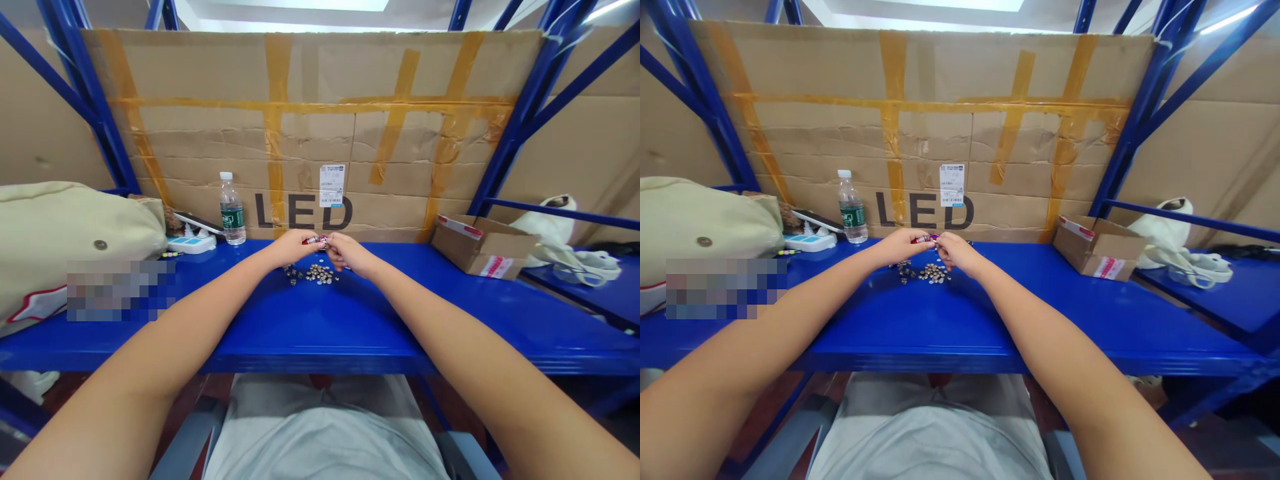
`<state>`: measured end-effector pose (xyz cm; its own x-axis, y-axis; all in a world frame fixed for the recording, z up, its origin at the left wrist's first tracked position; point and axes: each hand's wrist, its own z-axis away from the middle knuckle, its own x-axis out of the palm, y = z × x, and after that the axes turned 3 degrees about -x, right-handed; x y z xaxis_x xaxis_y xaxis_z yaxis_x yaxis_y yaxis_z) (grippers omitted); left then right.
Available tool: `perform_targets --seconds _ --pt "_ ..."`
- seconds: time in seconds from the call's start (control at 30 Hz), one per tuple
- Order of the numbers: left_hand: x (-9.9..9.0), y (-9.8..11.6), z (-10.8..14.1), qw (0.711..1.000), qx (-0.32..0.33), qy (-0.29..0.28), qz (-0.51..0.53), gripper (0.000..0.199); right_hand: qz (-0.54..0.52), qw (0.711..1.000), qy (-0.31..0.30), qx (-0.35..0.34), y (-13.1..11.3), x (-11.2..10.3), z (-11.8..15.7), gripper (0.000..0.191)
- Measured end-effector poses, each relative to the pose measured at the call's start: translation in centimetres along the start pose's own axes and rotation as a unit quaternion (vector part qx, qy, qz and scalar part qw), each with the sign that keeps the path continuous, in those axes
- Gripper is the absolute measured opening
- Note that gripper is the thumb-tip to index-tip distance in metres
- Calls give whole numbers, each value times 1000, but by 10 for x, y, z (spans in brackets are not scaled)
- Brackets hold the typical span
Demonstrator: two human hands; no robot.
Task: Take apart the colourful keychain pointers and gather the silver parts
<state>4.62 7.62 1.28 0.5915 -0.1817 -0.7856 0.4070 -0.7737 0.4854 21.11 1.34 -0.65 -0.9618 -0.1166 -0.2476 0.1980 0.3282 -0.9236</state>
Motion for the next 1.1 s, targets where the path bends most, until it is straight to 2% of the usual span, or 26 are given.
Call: perform_targets --seconds 0.1,0.23,0.4,0.5,0.57,0.63,0.73,0.8,0.93,1.1 --pt "3 3 2 993 -59 -22 96 24 -15 1000 -13 -5 -1 -1 0 24" --pt "3 10 6 965 -124 -26 231 19 -22 999 -28 -12 -1 -3 0 22" --pt "5 10 6 959 -133 -26 250 16 -24 998 -49 5 2 0 0 23" --pt "1 3 4 980 -120 -22 159 24 30 999 -23 9 2 -3 -2 22" --pt "-6 -8 3 993 -109 -10 36 33 142 990 25 5 2 -11 -4 21" --pt "-15 -24 2 990 -107 -7 -89 40 301 951 62 2 5 -22 -6 19" --pt "-26 -51 2 961 -145 -60 -230 39 473 879 39 36 10 -41 -8 18" --pt "-30 -64 1 944 -157 -77 -278 34 502 860 11 93 14 -51 -8 22" --pt "-33 -76 0 928 -162 -76 -327 36 486 852 -2 195 21 -61 -8 21" --pt "-36 -81 1 922 -166 -66 -344 38 465 855 20 229 28 -67 -10 19"
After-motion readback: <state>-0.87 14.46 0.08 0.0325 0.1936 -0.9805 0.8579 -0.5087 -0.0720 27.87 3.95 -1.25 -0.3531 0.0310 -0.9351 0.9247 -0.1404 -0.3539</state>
